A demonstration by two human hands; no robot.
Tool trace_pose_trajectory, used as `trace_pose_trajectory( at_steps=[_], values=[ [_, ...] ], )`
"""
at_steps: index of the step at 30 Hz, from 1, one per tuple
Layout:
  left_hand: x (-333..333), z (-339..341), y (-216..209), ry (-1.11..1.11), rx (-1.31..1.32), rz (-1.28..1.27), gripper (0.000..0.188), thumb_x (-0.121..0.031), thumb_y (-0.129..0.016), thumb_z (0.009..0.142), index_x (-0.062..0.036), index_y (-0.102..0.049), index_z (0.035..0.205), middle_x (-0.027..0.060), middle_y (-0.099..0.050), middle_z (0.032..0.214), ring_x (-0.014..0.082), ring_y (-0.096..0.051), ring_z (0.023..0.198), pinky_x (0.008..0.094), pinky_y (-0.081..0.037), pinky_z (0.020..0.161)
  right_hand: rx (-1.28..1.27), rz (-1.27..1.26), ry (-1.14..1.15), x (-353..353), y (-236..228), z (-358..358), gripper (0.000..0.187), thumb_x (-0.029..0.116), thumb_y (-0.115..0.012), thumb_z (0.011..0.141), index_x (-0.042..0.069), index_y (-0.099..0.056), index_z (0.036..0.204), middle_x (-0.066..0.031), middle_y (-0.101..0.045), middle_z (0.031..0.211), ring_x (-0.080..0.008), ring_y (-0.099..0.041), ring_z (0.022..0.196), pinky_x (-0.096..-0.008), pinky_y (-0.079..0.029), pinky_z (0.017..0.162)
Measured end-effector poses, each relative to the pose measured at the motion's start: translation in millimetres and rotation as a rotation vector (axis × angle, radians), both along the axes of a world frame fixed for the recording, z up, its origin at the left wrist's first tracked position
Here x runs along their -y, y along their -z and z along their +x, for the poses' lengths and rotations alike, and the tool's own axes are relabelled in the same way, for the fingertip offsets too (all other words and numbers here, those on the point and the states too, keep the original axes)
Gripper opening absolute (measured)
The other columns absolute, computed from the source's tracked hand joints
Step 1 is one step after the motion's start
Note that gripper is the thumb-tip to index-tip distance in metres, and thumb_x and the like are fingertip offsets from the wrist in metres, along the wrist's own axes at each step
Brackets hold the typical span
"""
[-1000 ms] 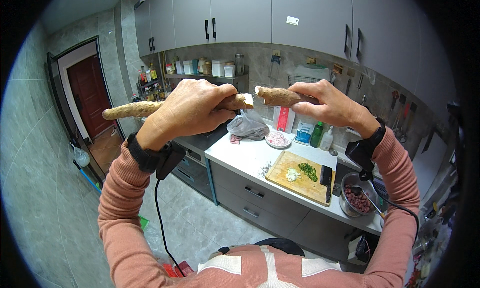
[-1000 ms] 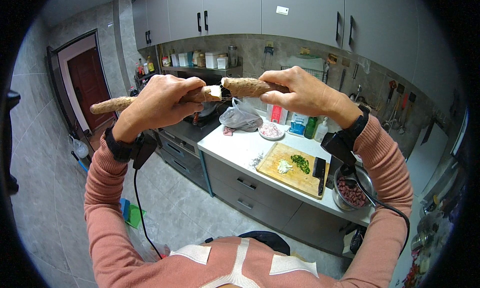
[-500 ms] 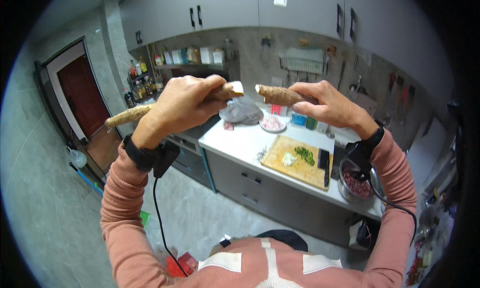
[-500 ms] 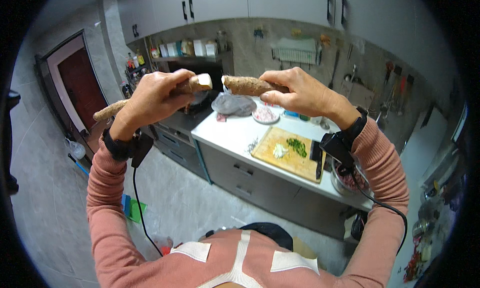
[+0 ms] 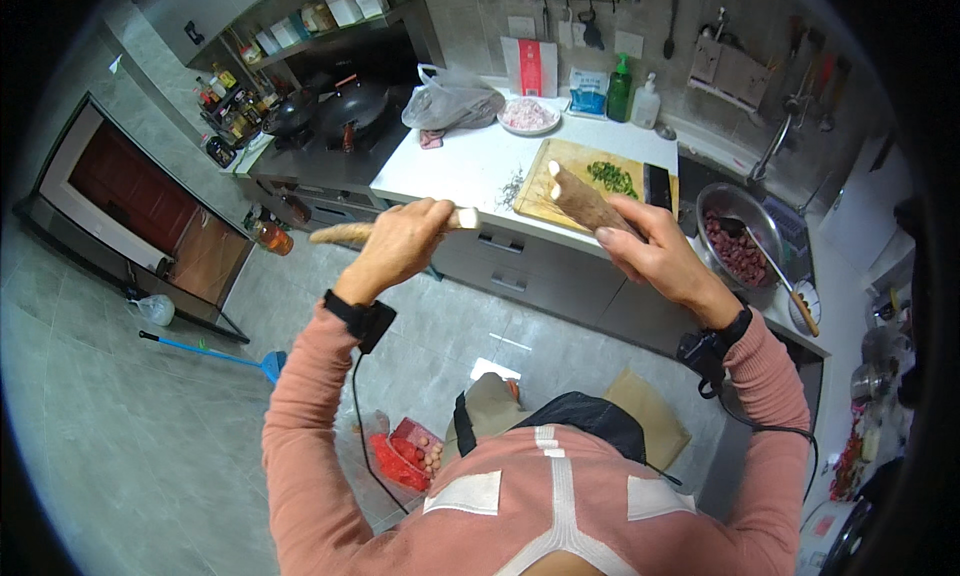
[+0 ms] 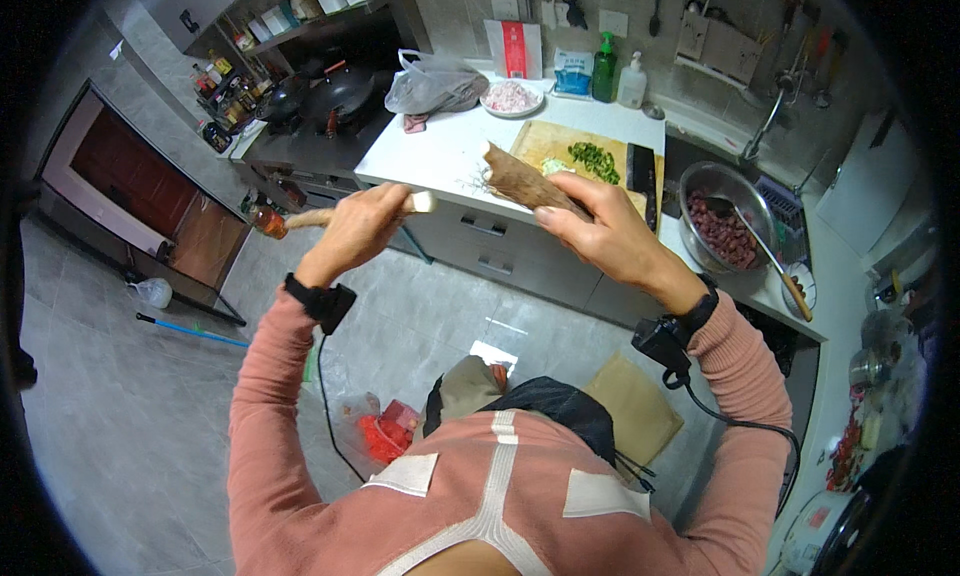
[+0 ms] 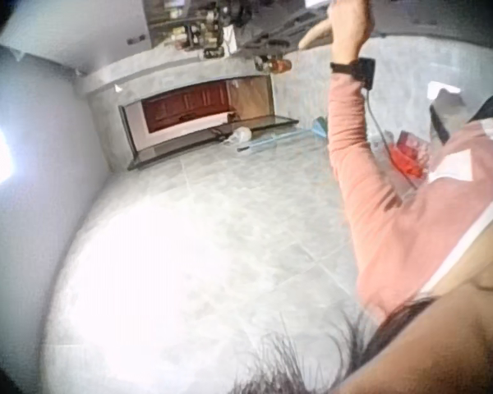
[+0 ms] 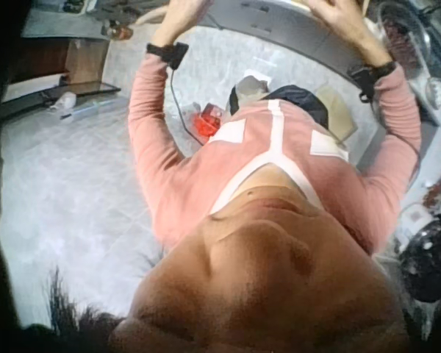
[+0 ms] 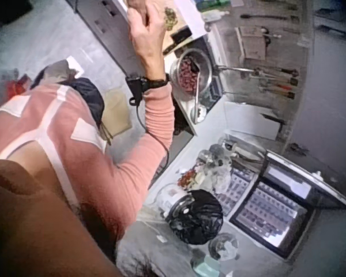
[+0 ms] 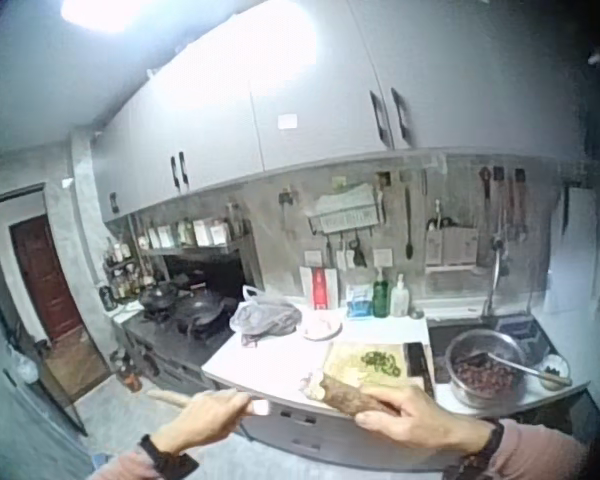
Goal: The person breaks a long root vegetable in half by hand and places the pieces on the counter. They then transfer small reddish oval items into a bowl, add a white powder, and mix the contents by hand.
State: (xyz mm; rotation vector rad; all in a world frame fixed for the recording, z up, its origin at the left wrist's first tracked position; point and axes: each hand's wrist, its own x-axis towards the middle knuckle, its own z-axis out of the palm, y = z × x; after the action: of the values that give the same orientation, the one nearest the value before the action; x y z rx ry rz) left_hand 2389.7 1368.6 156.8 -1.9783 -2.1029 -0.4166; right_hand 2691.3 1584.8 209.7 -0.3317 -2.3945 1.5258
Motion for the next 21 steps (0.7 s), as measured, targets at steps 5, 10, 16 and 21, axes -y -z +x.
trace_pose_trajectory(
  at_steps=[5, 10, 16, 21],
  values=[
    [-50, -55, 66, 0.015, -0.11, 0.01, 0.019, -0.013, -0.062, 0.096, -0.0107, -0.058, 0.115, 0.0101, -0.064, 0.097, 0.0314, -0.066, 0.092, 0.0441, -0.051, 0.08, 0.067, -0.036, 0.122, -5, 33, -7, 0.035, 0.026, -0.063, 0.098, -0.001, -0.065, 0.119, 0.0007, -0.057, 0.069, -0.0066, -0.049, 0.054, -0.0253, -0.036, 0.048],
    [-116, -147, 124, -0.064, -0.177, 0.023, 0.021, -0.01, -0.059, 0.095, -0.0154, -0.059, 0.116, 0.0085, -0.063, 0.096, 0.0299, -0.066, 0.093, 0.0472, -0.05, 0.081, 0.127, -0.174, 0.258, -15, 58, -47, 0.034, 0.026, -0.063, 0.099, 0.0, -0.064, 0.121, 0.0033, -0.054, 0.069, -0.0053, -0.047, 0.052, -0.0229, -0.035, 0.046],
    [-184, -254, 199, -0.129, -0.138, -0.038, 0.027, -0.007, -0.057, 0.094, -0.0232, -0.063, 0.115, 0.0072, -0.06, 0.102, 0.0295, -0.062, 0.103, 0.0603, -0.041, 0.095, 0.088, -0.538, 0.289, -44, 89, -108, 0.025, 0.029, -0.056, 0.107, 0.006, -0.057, 0.117, 0.0, -0.059, 0.079, -0.0055, -0.055, 0.06, -0.0213, -0.044, 0.05],
    [-218, -304, 239, -0.231, -0.095, -0.192, 0.027, -0.008, -0.057, 0.096, -0.0243, -0.061, 0.118, 0.0066, -0.063, 0.108, 0.0279, -0.063, 0.111, 0.0653, -0.035, 0.105, 0.017, -0.656, 0.374, -61, 102, -134, 0.029, 0.03, -0.052, 0.107, 0.005, -0.055, 0.121, -0.003, -0.063, 0.085, -0.0087, -0.061, 0.065, -0.0237, -0.05, 0.053]
  ],
)
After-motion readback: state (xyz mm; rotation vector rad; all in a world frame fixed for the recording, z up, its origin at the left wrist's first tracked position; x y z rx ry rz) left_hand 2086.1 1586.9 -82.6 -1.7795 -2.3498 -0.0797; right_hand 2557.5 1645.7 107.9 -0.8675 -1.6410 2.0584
